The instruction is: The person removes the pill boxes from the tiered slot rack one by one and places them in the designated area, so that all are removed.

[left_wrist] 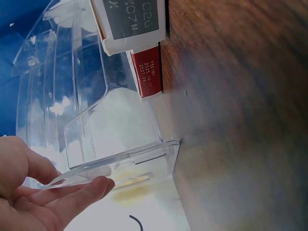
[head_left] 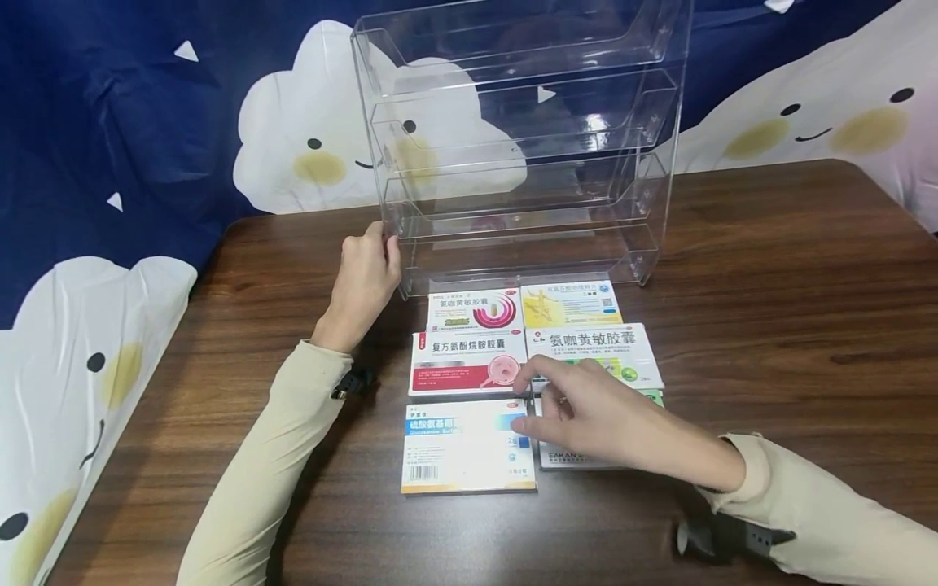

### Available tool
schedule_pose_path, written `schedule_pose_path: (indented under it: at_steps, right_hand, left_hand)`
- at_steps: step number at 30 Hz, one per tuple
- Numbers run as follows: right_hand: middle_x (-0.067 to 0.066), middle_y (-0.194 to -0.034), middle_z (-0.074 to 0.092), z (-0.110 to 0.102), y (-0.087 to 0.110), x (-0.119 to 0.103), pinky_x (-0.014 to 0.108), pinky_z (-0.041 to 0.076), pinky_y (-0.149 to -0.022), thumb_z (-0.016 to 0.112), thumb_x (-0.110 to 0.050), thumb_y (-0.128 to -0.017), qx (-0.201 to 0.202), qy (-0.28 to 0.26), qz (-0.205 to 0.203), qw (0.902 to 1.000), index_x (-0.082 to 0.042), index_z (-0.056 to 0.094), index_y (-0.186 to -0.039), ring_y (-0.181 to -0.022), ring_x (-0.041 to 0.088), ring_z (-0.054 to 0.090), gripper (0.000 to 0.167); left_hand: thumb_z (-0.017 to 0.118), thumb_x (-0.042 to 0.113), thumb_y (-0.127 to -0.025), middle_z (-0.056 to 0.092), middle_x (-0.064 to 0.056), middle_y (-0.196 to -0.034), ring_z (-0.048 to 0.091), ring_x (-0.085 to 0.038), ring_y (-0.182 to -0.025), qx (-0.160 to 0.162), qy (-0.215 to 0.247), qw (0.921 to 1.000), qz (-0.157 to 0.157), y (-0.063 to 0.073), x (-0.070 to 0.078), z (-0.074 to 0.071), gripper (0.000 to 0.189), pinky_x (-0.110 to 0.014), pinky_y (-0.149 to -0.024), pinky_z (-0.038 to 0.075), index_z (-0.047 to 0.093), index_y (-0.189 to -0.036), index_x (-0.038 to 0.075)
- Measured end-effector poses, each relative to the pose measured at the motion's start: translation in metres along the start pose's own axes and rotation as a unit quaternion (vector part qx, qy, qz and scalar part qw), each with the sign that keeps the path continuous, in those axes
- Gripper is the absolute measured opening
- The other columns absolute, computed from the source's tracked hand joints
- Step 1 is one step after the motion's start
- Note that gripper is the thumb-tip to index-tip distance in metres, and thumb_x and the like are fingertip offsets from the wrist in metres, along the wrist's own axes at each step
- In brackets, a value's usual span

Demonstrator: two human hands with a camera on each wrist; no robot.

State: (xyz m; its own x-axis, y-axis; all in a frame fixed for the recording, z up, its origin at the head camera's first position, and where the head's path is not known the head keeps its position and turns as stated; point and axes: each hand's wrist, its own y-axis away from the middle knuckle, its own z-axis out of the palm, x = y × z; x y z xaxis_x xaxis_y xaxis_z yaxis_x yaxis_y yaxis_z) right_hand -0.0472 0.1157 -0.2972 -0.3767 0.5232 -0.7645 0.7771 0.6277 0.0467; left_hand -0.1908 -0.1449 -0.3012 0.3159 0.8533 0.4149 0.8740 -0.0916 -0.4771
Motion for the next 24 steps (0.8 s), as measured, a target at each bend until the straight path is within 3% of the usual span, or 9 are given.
schedule_pose_path:
  at_steps: [1,3,6,9,13,15,24]
  right_hand:
    - [-0.006,-0.066,0.057,0.002,0.001,-0.003,0.024,0.046,-0.051,0.073,-0.024,-0.085,0.012,0.051,-0.027,0.9983,-0.007,0.059,-0.110,-0.054,0.004,0.052,0.033]
    - [-0.004,-0.082,0.063,0.011,0.001,-0.009,0.025,0.051,-0.066,0.074,-0.024,-0.084,0.025,0.151,-0.097,0.9835,-0.007,0.062,-0.109,-0.073,0.007,0.058,0.032]
    - [0.007,-0.119,0.063,0.029,0.004,-0.021,0.035,0.048,-0.092,0.073,-0.027,-0.084,-0.004,0.275,-0.184,0.9435,-0.006,0.061,-0.120,-0.109,0.019,0.058,0.043]
    - [0.010,-0.138,0.053,0.046,0.007,-0.028,0.038,0.040,-0.103,0.070,-0.020,-0.086,-0.049,0.355,-0.225,0.9060,-0.007,0.057,-0.130,-0.128,0.027,0.048,0.048]
    - [0.010,-0.142,0.050,0.057,0.010,-0.028,0.036,0.038,-0.105,0.065,-0.007,-0.087,-0.059,0.422,-0.227,0.8756,-0.010,0.055,-0.135,-0.131,0.028,0.045,0.049]
    - [0.010,-0.141,0.051,0.058,0.011,-0.027,0.035,0.038,-0.105,0.064,-0.006,-0.088,-0.051,0.439,-0.227,0.8678,-0.010,0.055,-0.135,-0.131,0.027,0.046,0.048]
    - [0.015,-0.139,0.052,0.059,0.013,-0.026,0.037,0.039,-0.105,0.064,-0.007,-0.087,-0.034,0.470,-0.207,0.8571,-0.008,0.055,-0.135,-0.131,0.030,0.044,0.048]
  left_hand:
    - [0.051,0.005,-0.096,0.066,-0.031,-0.085,0.067,-0.040,-0.079,-0.001,0.000,1.0000,-0.001,0.000,0.000,-0.001,0.022,-0.048,-0.070,0.053,0.060,-0.100,-0.015]
    - [0.051,0.005,-0.096,0.066,-0.031,-0.085,0.066,-0.040,-0.079,-0.001,0.001,1.0000,-0.002,0.000,-0.001,-0.002,0.022,-0.048,-0.069,0.053,0.060,-0.100,-0.015]
    - [0.051,0.005,-0.096,0.066,-0.031,-0.084,0.066,-0.040,-0.079,0.000,0.001,1.0000,-0.004,0.001,-0.002,-0.003,0.022,-0.048,-0.069,0.053,0.060,-0.100,-0.015]
    - [0.051,0.005,-0.096,0.066,-0.031,-0.083,0.066,-0.039,-0.078,-0.001,0.003,1.0000,-0.005,0.001,-0.003,-0.003,0.023,-0.047,-0.068,0.053,0.059,-0.100,-0.015]
    - [0.050,0.005,-0.096,0.065,-0.030,-0.080,0.066,-0.038,-0.074,-0.003,0.001,1.0000,-0.005,0.000,-0.003,-0.004,0.022,-0.047,-0.064,0.053,0.059,-0.098,-0.015]
    - [0.049,0.004,-0.096,0.065,-0.030,-0.079,0.066,-0.039,-0.074,-0.005,-0.001,1.0000,-0.002,0.000,-0.002,-0.004,0.022,-0.047,-0.064,0.052,0.059,-0.097,-0.015]
    - [0.051,0.002,-0.094,0.064,-0.030,-0.077,0.065,-0.041,-0.075,-0.007,0.003,0.9999,0.008,-0.003,0.000,-0.002,0.018,-0.048,-0.067,0.052,0.059,-0.093,-0.014]
